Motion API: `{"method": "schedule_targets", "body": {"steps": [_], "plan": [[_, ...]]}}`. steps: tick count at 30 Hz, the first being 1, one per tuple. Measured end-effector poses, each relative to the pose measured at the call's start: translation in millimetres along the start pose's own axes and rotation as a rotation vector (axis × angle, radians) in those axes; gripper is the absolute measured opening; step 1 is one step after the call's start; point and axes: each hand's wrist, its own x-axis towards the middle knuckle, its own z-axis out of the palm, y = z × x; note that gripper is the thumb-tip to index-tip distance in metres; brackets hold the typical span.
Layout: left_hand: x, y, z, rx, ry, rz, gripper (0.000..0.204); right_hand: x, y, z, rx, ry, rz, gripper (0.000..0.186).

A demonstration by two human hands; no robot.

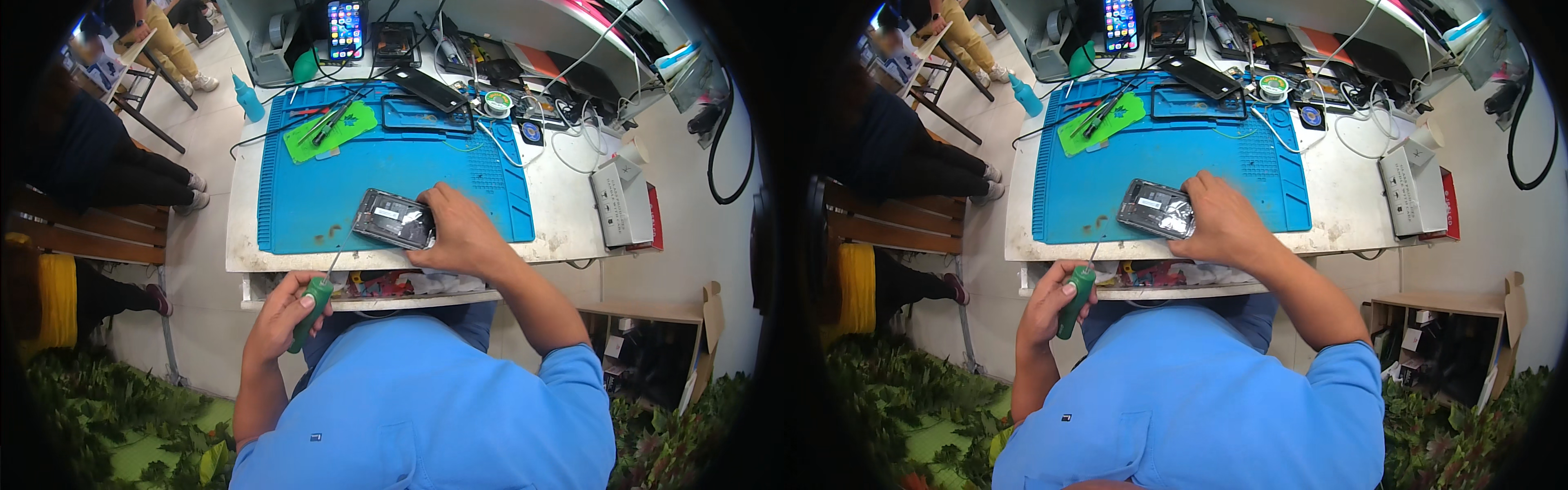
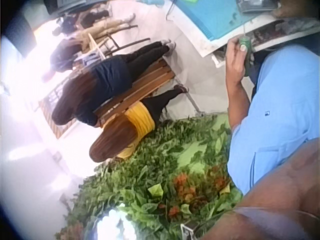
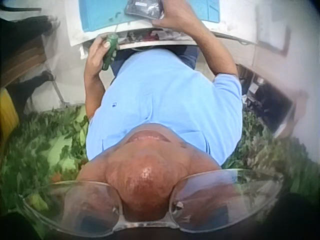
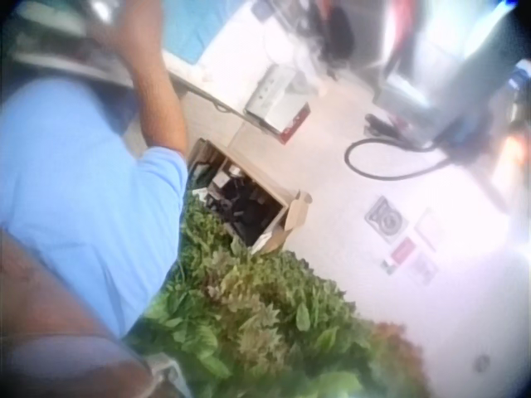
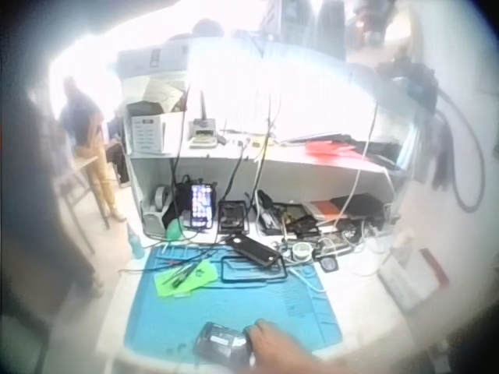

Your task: The person uses a green-handled screwdriver to remove screws from the back of a disassembled smartphone. They open a drawer to retrieve the tool and continue unscrewing components on a blue anti-static mat. The phone is flipped and handled multiple times during the process.

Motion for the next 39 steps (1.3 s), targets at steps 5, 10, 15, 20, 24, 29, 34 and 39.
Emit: {"method": "schedule_targets", "body": {"steps": [5, 10, 15, 20, 24, 29, 34, 39], "plan": [[1.8, 6.3, 5.9, 0.046, 0.046, 0.023, 0.047, -9.4, -0.8, 8.4, 0.008, 0.025, -0.027, 0.080], [-2.9, -1.0, 5.5, 0.010, 0.059, 0.052, 0.051, 25.7, 32.8, -36.5, 0.520, -0.388, 0.163, 0.081], [-2.1, -8.2, 11.5, 0.020, 0.062, 0.076, 0.055, 53.5, 80.8, -51.2, 1.180, -0.589, 0.385, 0.076], [-10.5, -14.2, 4.4, -0.019, 0.054, 0.048, 0.052, 56.8, 81.8, -55.8, 1.263, -0.618, 0.419, 0.075], [-11.7, -16.6, 2.1, -0.012, 0.066, 0.041, 0.051, 61.7, 85.7, -56.0, 1.328, -0.662, 0.411, 0.071], [-8.2, -15.8, 7.6, 0.004, 0.080, 0.040, 0.052, 63.7, 82.0, -60.4, 1.257, -0.657, 0.432, 0.067], [-6.5, -19.2, 5.8, -0.017, 0.031, 0.032, 0.051, 68.3, 81.5, -63.3, 1.225, -0.625, 0.462, 0.066], [-6.3, -24.6, 0.6, -0.046, 0.010, 0.028, 0.051, 69.9, 83.4, -60.7, 1.309, -0.646, 0.467, 0.066]]}}
